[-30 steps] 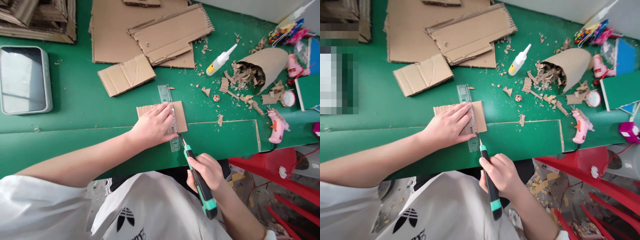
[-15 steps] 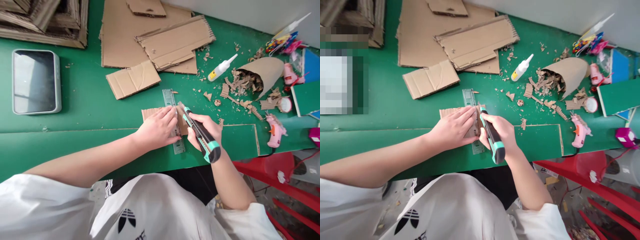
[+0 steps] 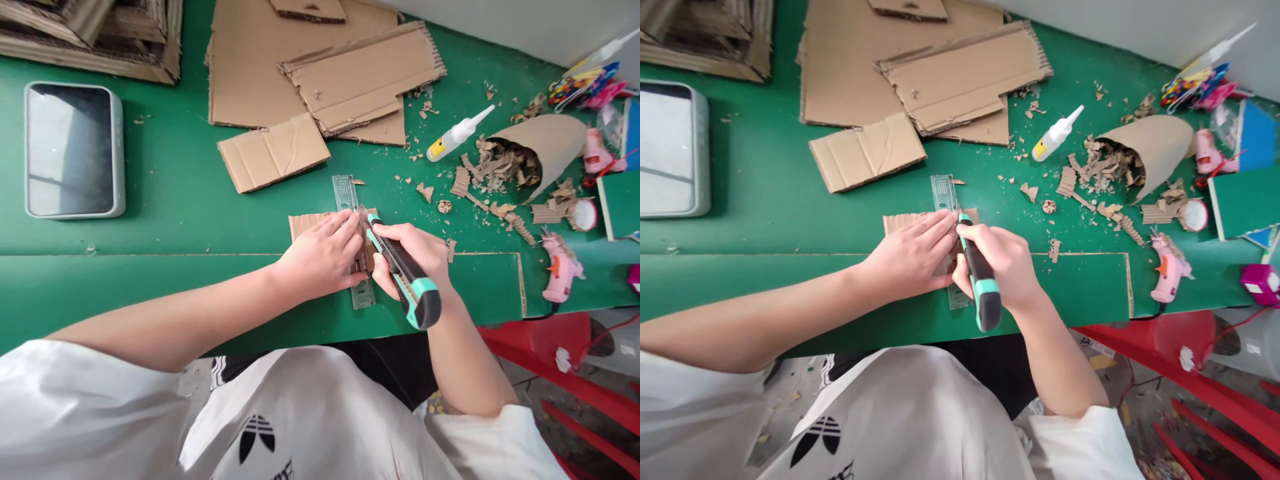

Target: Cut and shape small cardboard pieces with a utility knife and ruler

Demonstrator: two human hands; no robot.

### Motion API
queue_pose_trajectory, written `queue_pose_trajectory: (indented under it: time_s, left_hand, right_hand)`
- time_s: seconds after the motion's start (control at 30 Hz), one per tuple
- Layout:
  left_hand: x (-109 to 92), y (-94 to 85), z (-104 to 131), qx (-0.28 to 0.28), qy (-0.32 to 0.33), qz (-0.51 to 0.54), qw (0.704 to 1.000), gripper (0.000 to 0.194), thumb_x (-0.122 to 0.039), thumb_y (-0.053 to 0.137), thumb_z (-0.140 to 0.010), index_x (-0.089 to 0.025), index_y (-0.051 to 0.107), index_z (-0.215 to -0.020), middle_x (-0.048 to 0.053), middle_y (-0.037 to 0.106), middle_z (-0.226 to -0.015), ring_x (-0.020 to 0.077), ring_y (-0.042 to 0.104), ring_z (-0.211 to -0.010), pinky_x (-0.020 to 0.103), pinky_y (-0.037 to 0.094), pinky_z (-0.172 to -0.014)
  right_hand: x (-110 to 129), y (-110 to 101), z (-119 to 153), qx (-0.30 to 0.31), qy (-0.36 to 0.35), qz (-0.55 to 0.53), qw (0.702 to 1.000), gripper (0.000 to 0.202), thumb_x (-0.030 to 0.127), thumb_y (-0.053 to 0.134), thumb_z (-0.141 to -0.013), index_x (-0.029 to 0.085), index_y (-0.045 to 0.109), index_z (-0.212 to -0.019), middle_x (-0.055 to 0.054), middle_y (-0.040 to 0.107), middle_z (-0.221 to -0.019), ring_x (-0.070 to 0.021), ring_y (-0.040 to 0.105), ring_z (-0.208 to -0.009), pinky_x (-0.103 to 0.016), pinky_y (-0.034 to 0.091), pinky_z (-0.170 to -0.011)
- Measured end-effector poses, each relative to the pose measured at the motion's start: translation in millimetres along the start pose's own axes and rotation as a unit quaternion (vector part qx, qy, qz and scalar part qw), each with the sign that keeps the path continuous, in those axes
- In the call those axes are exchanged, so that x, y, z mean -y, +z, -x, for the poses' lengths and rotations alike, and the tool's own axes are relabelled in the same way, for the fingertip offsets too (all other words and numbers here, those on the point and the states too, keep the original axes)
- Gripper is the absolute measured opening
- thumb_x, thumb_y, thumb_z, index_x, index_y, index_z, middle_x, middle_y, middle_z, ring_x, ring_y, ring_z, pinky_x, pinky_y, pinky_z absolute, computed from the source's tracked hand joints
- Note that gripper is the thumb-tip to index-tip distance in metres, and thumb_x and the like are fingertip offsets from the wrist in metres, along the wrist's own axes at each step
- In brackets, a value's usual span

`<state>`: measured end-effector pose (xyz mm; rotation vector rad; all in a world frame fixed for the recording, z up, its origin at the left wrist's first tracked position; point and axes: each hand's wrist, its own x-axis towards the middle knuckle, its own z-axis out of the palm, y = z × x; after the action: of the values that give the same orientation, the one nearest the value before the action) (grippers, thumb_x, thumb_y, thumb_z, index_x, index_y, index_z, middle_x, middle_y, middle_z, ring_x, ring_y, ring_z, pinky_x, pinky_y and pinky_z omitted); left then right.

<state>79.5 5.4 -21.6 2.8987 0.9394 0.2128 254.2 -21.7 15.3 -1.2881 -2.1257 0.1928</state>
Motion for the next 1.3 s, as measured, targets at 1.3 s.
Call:
queue_pose_trajectory:
  time_s: [1.3]
  left_hand:
    - [1, -2.1, 1, 0.001, 0.005, 0.013, 1.000, 0.065, -0.054, 0.047, -0.086, 0.001, 0.052, -0.122, 0.023, 0.050, -0.133, 0.0340, 0.045, -0.128, 0.041, 0.038, -0.108]
  right_hand:
    - [19, -10, 59, 0.032, -0.052, -0.001, 0.998, 0.039, 0.012, 0.057, -0.070, 0.011, 0.053, -0.109, -0.002, 0.055, -0.064, -0.0140, 0.048, -0.054, -0.030, 0.046, -0.050]
